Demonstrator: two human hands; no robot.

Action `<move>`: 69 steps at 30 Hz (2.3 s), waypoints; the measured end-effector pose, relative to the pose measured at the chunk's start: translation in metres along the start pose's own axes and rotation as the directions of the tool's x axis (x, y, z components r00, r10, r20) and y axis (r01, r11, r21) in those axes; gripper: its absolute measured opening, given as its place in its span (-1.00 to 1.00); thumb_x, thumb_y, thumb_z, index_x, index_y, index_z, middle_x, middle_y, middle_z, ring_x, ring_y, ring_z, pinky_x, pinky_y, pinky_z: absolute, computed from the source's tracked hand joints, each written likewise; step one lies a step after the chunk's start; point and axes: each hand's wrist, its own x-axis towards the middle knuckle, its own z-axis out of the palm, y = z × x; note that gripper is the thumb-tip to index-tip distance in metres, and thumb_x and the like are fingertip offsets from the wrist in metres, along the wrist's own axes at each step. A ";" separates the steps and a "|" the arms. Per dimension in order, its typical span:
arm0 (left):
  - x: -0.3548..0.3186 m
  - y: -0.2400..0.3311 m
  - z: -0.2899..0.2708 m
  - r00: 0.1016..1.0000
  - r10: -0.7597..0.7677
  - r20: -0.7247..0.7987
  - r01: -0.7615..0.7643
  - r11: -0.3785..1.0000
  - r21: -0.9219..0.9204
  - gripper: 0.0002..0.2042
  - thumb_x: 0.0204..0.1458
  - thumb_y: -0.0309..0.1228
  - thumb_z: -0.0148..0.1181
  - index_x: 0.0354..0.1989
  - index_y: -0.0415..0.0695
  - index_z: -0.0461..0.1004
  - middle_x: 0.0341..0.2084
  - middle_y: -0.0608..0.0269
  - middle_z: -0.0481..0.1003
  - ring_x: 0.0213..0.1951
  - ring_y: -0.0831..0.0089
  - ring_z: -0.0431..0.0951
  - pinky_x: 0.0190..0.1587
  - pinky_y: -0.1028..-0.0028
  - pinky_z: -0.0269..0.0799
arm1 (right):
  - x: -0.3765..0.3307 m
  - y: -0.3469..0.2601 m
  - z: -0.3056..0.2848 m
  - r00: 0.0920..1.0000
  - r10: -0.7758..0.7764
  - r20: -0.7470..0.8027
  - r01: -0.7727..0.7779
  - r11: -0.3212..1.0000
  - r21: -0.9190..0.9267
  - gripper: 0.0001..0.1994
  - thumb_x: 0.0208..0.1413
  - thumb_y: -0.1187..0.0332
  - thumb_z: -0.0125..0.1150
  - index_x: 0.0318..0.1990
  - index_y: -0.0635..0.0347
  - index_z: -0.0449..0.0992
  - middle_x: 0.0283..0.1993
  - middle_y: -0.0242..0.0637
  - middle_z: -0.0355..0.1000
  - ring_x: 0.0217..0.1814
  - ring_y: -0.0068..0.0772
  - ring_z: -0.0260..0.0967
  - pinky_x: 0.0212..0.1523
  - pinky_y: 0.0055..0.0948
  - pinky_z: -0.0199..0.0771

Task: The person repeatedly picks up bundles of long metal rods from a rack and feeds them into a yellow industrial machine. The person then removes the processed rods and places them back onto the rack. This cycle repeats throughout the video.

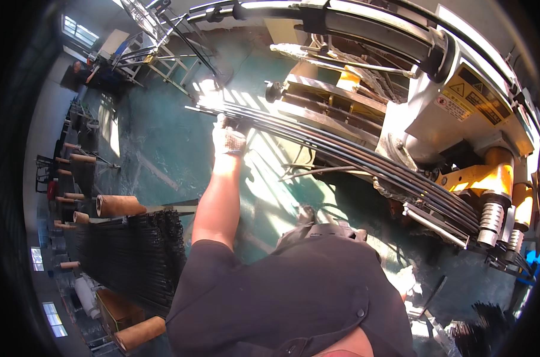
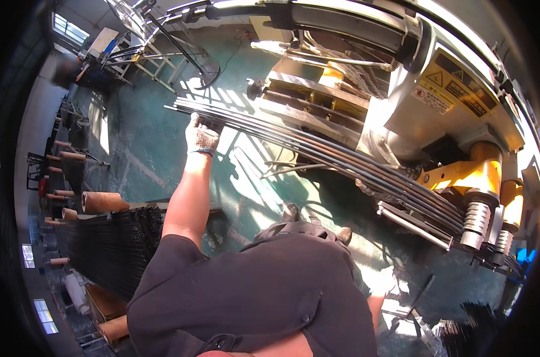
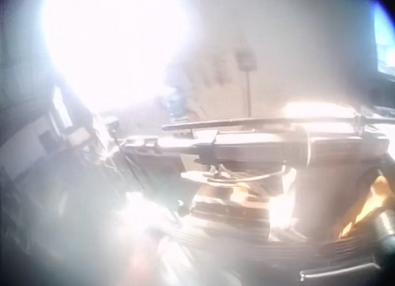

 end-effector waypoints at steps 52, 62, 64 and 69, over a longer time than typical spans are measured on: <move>0.135 0.145 -0.083 0.876 -0.243 0.416 -0.031 0.833 0.552 -0.73 0.38 -0.39 -0.06 0.13 -0.21 0.45 0.07 0.18 0.56 0.17 0.33 0.51 0.30 0.31 0.37 | -0.133 0.154 0.020 0.938 -0.100 0.332 0.345 0.169 -0.923 -0.78 0.26 0.23 0.26 -0.12 0.20 0.55 -0.28 -0.29 0.55 -0.31 -0.42 0.46 -0.27 -0.36 0.52; 0.073 0.140 -0.033 0.972 -0.208 0.113 0.055 0.661 0.748 -0.47 0.27 0.06 0.15 0.33 0.12 0.37 0.16 0.18 0.50 0.12 0.12 0.52 0.18 0.09 0.47 | -0.204 0.053 0.039 0.979 0.206 -0.002 -0.172 0.811 -0.560 -0.67 0.12 0.15 0.34 -0.07 0.17 0.70 -0.09 -0.10 0.67 -0.03 -0.17 0.61 0.06 -0.26 0.53; 0.062 0.141 -0.027 0.985 -0.156 0.080 0.032 0.609 0.793 -0.44 0.28 0.08 0.12 0.37 0.10 0.33 0.19 0.17 0.47 0.12 0.06 0.51 0.18 0.07 0.47 | -0.214 0.005 0.047 0.971 0.240 0.017 -0.180 0.770 -0.612 -0.60 0.13 0.09 0.31 0.02 0.13 0.69 0.02 -0.07 0.64 0.08 -0.08 0.59 0.15 -0.24 0.51; 0.066 0.151 -0.044 0.989 -0.145 0.039 0.063 0.638 0.768 -0.36 0.34 0.13 0.02 0.45 0.00 0.22 0.26 0.06 0.38 0.11 -0.03 0.52 0.16 0.05 0.51 | -0.160 0.044 0.045 0.950 0.252 0.187 -0.008 0.615 -0.789 -0.58 0.16 0.00 0.21 -0.05 0.14 0.69 0.00 -0.05 0.63 0.08 0.00 0.56 0.12 -0.13 0.51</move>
